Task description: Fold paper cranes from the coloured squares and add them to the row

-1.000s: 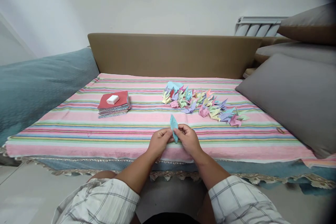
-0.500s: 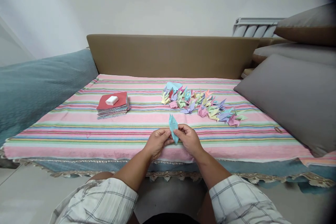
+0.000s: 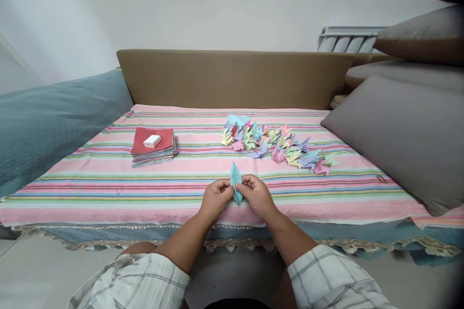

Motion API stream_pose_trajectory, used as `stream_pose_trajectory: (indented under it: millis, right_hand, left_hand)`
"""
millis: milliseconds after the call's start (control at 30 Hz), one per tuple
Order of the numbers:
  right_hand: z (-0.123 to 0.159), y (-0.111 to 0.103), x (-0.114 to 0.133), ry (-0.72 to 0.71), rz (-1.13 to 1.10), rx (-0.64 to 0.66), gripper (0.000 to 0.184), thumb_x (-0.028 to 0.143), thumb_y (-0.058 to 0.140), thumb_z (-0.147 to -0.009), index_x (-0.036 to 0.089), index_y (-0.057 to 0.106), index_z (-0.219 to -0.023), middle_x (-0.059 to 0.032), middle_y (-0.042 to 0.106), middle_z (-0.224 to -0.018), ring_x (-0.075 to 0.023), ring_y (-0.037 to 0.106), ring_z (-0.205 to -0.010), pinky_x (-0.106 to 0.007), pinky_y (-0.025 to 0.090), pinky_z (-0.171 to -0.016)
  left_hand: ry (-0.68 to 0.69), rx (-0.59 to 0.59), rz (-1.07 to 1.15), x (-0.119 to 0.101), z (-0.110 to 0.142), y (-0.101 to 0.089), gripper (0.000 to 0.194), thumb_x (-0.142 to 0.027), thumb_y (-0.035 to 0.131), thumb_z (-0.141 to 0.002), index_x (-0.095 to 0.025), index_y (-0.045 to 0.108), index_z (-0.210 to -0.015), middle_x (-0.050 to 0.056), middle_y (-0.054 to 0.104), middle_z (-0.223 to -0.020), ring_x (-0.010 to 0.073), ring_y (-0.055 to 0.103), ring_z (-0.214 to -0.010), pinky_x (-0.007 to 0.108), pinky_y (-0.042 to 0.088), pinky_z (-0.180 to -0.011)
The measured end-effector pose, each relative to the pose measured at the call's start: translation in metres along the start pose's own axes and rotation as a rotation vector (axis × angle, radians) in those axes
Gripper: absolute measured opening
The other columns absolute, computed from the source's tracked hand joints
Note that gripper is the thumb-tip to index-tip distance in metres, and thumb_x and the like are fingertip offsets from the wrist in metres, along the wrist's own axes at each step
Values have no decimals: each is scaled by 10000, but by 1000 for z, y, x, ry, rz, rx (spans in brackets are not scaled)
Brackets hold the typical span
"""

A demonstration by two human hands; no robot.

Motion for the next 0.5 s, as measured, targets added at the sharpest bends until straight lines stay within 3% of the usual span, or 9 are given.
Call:
stream_pose_trajectory:
  millis: [233, 500]
  right_hand:
    - [1, 1, -12, 83, -95, 24, 269, 407, 690, -681, 175, 647, -810, 4, 628, -689, -109, 527, -596, -239, 425, -580]
    - [5, 10, 3, 51, -45, 77, 308, 405, 702, -670, 191, 665, -889, -28, 676, -826, -166, 593, -765, -297, 463, -711]
  left_hand:
    - [9, -30, -17, -1, 2, -2, 175, -311, 701, -647, -150, 707, -716, 27, 696, -709, 144, 589, -647, 241, 446, -651]
    - [104, -124, -94, -10, 2, -14, 152, -302, 723, -624, -195, 738, -731, 39, 714, -849, 204, 625, -821, 274, 460, -750]
Point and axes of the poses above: each hand's wrist, its own z-axis away from the middle knuckle, its own y-axis out of the palm, x = y × z, the point moved 10 cm from there along -z, towards the middle knuckle
